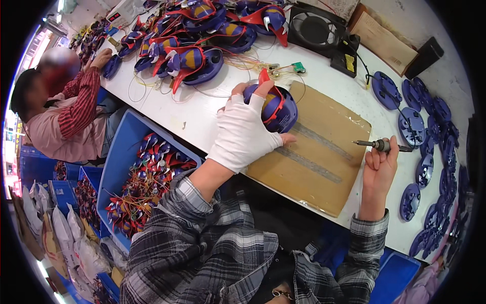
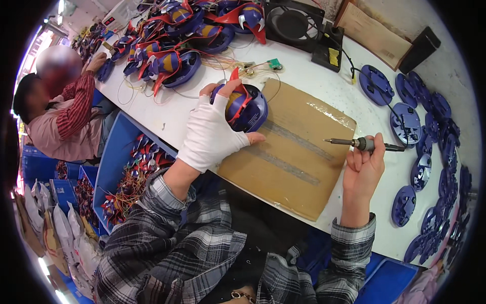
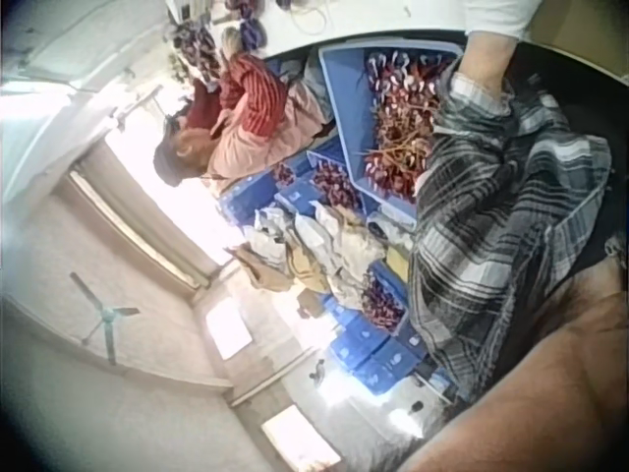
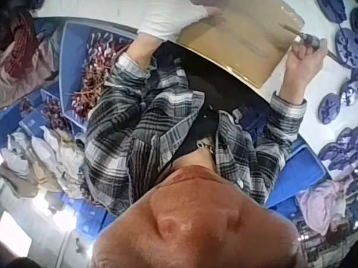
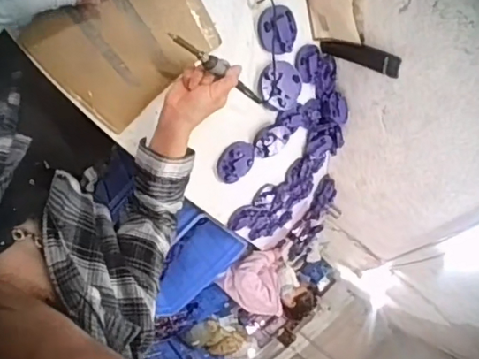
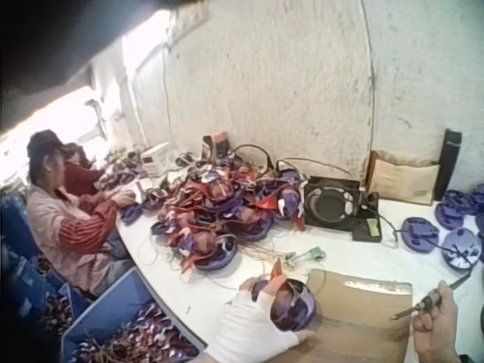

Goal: Soldering wires onto electronic components on a blue plastic toy base.

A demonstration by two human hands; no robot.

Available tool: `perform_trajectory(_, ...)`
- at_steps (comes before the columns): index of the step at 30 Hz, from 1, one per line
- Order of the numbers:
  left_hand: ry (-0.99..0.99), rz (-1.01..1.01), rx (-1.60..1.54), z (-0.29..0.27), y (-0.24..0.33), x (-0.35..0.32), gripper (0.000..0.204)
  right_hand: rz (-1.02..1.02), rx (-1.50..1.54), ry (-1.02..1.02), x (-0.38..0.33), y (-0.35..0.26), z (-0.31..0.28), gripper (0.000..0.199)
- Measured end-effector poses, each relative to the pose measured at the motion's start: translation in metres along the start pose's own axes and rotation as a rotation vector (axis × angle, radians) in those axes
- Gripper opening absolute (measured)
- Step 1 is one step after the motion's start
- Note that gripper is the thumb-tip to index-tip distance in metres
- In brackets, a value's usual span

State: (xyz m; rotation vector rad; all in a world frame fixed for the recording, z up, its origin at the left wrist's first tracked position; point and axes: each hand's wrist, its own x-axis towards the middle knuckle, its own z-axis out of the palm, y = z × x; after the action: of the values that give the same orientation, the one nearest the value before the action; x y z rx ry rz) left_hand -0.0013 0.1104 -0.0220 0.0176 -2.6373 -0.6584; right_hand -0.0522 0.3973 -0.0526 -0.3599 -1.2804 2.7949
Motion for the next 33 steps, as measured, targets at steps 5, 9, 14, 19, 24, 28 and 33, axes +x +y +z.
perform_trajectory(5, -0.165, -0.172, -0.117, -0.007, 0.000, 0.010, 0.089, 0.000, -0.016, -0.010, -0.001, -0.005, -0.003, 0.022)
perform_trajectory(9, -0.161, -0.135, -0.144, -0.007, -0.010, 0.008, 0.087, 0.013, -0.010, 0.054, -0.004, 0.000, 0.006, 0.022)
perform_trajectory(14, -0.042, -0.180, -0.482, -0.026, -0.022, 0.020, 0.087, 0.015, -0.005, 0.075, -0.004, -0.003, 0.007, 0.021)
perform_trajectory(19, 0.107, -0.200, -0.990, -0.068, -0.042, 0.049, 0.087, 0.020, 0.007, 0.045, -0.001, -0.001, 0.002, 0.020)
perform_trajectory(24, 0.414, -0.191, -0.760, -0.097, -0.068, 0.082, 0.088, 0.037, 0.010, 0.029, 0.000, -0.001, 0.000, 0.019)
perform_trajectory(28, 0.651, -0.107, 0.149, -0.092, -0.117, 0.108, 0.088, 0.051, -0.004, 0.048, -0.001, 0.000, 0.005, 0.019)
perform_trajectory(33, 0.219, -0.552, 0.306, -0.077, -0.129, 0.112, 0.101, 0.062, -0.028, 0.044, -0.001, 0.000, 0.003, 0.021)
